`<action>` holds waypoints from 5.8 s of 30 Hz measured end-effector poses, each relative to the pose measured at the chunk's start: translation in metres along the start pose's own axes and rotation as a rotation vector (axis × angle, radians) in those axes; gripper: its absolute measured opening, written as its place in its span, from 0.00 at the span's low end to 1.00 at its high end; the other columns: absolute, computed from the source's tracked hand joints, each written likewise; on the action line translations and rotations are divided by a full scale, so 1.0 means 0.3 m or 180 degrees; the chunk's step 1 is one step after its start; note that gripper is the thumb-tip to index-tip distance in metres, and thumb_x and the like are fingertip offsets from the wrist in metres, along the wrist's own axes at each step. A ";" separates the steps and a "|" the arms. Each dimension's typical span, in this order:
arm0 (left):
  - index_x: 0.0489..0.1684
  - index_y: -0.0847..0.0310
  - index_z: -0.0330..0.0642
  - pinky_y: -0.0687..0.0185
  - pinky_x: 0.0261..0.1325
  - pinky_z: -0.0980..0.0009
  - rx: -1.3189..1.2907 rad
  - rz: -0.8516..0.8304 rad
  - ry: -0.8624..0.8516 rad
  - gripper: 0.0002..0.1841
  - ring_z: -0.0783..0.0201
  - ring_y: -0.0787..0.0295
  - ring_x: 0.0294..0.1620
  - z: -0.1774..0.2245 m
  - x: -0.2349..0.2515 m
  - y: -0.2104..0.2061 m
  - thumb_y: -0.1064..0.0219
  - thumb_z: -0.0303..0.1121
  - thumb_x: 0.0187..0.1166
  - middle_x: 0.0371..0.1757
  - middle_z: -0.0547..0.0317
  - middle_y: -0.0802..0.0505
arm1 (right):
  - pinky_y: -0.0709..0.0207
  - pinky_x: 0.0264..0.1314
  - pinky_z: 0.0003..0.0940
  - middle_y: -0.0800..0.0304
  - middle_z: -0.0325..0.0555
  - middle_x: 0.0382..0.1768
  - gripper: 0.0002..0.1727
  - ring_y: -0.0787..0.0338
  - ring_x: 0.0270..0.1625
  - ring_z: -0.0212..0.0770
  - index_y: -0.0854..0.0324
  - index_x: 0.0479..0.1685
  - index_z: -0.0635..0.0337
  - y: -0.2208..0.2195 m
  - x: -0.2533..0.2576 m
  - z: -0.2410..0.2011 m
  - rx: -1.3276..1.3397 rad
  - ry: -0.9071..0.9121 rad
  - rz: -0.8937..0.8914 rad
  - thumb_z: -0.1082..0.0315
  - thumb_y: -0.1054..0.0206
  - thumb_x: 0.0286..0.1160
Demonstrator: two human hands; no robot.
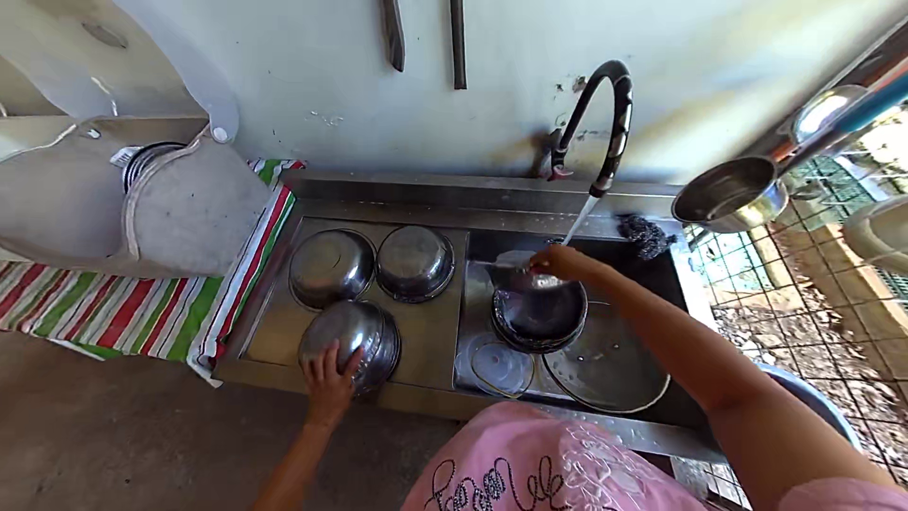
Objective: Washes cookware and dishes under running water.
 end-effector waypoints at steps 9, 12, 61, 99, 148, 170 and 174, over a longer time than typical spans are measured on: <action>0.62 0.08 0.61 0.55 0.71 0.14 0.0048 -0.0049 0.0113 0.20 0.17 0.27 0.73 0.009 -0.040 -0.166 0.31 0.49 0.73 0.73 0.27 0.18 | 0.25 0.67 0.59 0.11 0.68 0.53 0.21 0.13 0.56 0.58 0.15 0.58 0.73 0.180 -0.027 0.043 0.1652 -0.1149 0.1466 0.59 0.39 0.89; 0.61 0.07 0.58 0.61 0.71 0.11 -0.0031 -0.0129 0.0301 0.26 0.14 0.32 0.76 0.006 -0.011 -0.143 0.35 0.60 0.70 0.74 0.24 0.20 | 0.24 0.61 0.55 0.12 0.65 0.50 0.21 0.14 0.50 0.53 0.15 0.57 0.72 0.226 -0.150 0.030 0.1801 -0.1181 0.1637 0.59 0.40 0.90; 0.85 0.32 0.42 0.36 0.82 0.44 -0.4043 -0.2027 0.0746 0.25 0.46 0.30 0.83 1.210 1.386 -0.280 0.45 0.41 0.92 0.84 0.43 0.25 | 0.40 0.91 0.51 0.26 0.62 0.82 0.27 0.27 0.86 0.57 0.33 0.85 0.70 -0.315 -0.122 0.189 0.0947 -0.0518 0.1753 0.71 0.50 0.88; 0.89 0.45 0.41 0.24 0.75 0.54 -0.5853 -0.0967 0.2685 0.27 0.55 0.22 0.75 0.990 0.989 -0.389 0.63 0.44 0.96 0.80 0.42 0.24 | 0.66 0.96 0.63 0.44 0.62 0.92 0.31 0.50 0.95 0.62 0.33 0.86 0.64 -0.160 -0.106 0.359 -0.0726 -0.0357 0.0643 0.56 0.44 0.89; 0.83 0.30 0.44 0.24 0.72 0.40 -0.3227 -0.0640 0.2516 0.38 0.41 0.20 0.73 0.158 0.826 0.026 0.20 0.44 0.71 0.74 0.38 0.17 | 0.31 0.71 0.77 0.18 0.71 0.71 0.22 0.21 0.76 0.73 0.17 0.67 0.67 -0.593 -0.125 0.093 -0.0634 -0.1225 -0.1386 0.60 0.36 0.85; 0.92 0.45 0.37 0.51 0.84 0.27 -0.1505 0.0067 0.3550 0.52 0.22 0.52 0.89 -0.351 0.130 -0.032 0.18 0.47 0.67 0.88 0.20 0.43 | 0.30 0.77 0.62 0.13 0.72 0.62 0.17 0.15 0.69 0.66 0.17 0.66 0.72 0.029 -0.030 0.081 0.0754 -0.0896 0.0541 0.72 0.39 0.86; 0.84 0.37 0.24 0.53 0.86 0.30 -0.1522 0.0235 0.2384 0.40 0.19 0.46 0.86 -0.126 0.394 0.109 0.26 0.39 0.76 0.82 0.14 0.35 | 0.24 0.64 0.58 0.12 0.69 0.51 0.20 0.13 0.54 0.59 0.18 0.57 0.75 0.125 -0.082 0.095 0.1630 -0.1231 0.1325 0.61 0.42 0.91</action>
Point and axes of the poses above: each hand's wrist, its own x-axis towards the middle knuckle, its own y-axis out of the back of the hand, z = x × y, the point moved 2 cm from there along x, towards the middle knuckle
